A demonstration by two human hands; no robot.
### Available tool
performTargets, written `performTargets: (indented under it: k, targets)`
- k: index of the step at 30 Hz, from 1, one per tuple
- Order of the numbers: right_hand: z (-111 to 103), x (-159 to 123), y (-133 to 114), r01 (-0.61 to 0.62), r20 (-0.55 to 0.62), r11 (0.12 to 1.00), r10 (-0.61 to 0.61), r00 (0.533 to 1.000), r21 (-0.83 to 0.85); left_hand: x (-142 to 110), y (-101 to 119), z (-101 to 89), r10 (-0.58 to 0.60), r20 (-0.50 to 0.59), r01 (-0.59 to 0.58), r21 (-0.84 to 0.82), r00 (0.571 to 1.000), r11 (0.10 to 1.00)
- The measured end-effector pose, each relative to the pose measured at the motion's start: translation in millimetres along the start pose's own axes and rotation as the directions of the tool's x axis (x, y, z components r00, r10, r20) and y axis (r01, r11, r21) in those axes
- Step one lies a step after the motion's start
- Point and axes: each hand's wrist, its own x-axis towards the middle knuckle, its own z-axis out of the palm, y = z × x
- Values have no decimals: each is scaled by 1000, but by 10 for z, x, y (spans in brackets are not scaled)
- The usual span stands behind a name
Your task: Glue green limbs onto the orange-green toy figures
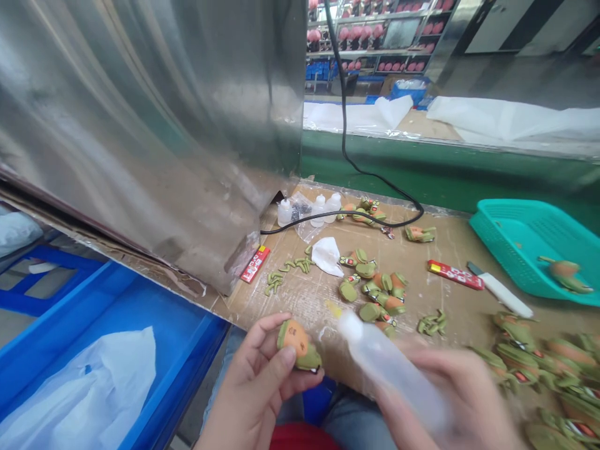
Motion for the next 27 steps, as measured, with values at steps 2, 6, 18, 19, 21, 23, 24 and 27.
performTargets:
  k: [2, 6, 18, 19, 21, 23, 24, 27]
  targets:
    - [172, 141, 66, 0, 18, 998, 1, 1000, -57, 4, -18, 7, 2, -23, -2, 18, 1000, 1000]
    - [556, 333, 252, 63, 138, 986, -41, 990, -153, 1, -38, 16, 10, -60, -7, 64, 998, 998]
    - [-502, 233, 751, -68, -91, 691, 4, 996, -720, 62, -37, -9, 4, -91, 5, 96, 996, 995]
    - [-526, 214, 817, -74, -82, 646, 17, 996, -760, 62, -50, 9, -10, -85, 18, 96, 996, 995]
    - [-492, 180, 901, -66, -59, 572, 32, 998, -818, 60, -71, 32, -35, -65, 40, 90, 997, 995]
    - [-413, 167, 924, -51, -35, 517, 41, 999, -855, 57, -81, 30, -46, -34, 49, 86, 998, 995]
    - [-378, 169, 922, -42, -23, 498, 45, 999, -866, 55, -81, 21, -47, -21, 48, 87, 999, 995]
    - [-335, 204, 905, -1, 22, 470, 44, 999, -882, 49, -72, -23, -42, -12, 43, 89, 999, 995]
